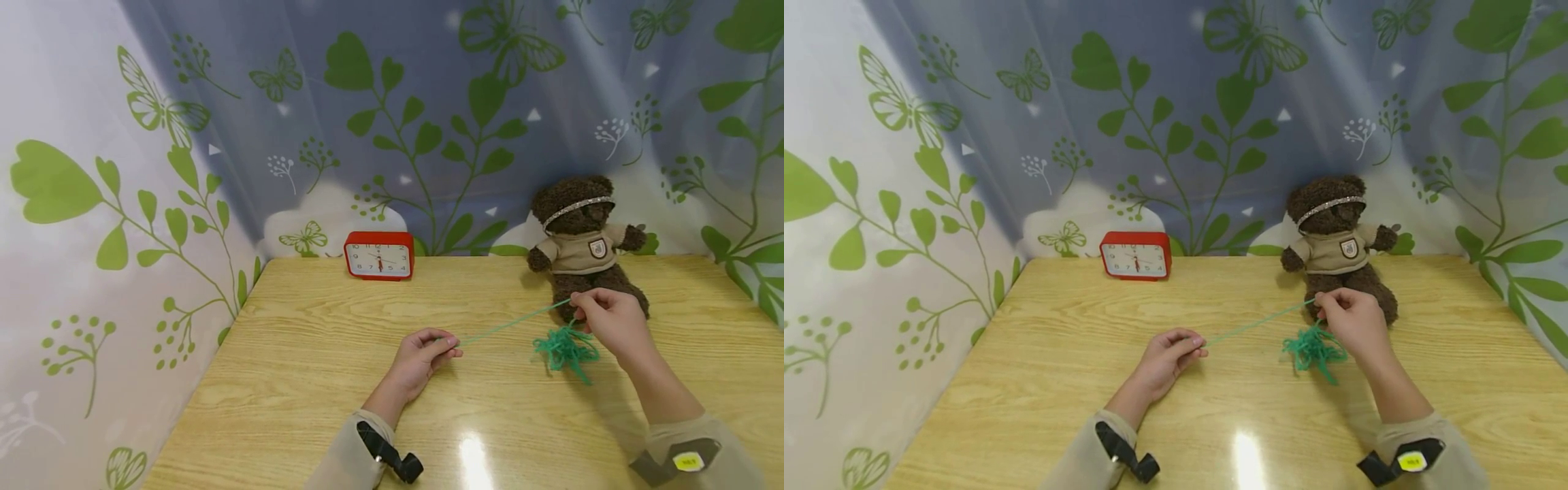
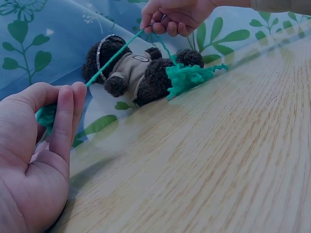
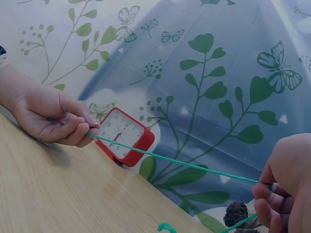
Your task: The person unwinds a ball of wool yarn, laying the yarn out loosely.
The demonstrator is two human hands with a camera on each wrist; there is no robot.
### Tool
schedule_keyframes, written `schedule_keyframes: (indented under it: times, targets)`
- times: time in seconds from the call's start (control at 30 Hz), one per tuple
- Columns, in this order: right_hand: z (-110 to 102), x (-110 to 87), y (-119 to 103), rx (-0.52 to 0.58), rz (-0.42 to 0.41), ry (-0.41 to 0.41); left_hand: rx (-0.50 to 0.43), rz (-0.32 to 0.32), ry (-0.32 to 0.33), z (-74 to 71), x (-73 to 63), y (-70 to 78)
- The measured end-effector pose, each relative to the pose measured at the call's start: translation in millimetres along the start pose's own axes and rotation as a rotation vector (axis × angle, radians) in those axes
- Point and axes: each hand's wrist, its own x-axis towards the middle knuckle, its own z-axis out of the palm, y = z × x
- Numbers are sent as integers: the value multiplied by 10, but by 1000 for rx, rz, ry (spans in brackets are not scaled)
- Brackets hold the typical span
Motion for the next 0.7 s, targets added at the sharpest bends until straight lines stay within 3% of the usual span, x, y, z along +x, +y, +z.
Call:
schedule_keyframes:
  times: [0.33, 0.7]
  targets:
    - [-32, 29, 36, 16, 39, 9, -14, 8, 4, 4, 5, 3]
    - [120, 61, 106, -43, -7, -168, -18, -3, 7, 6, 4, 6]
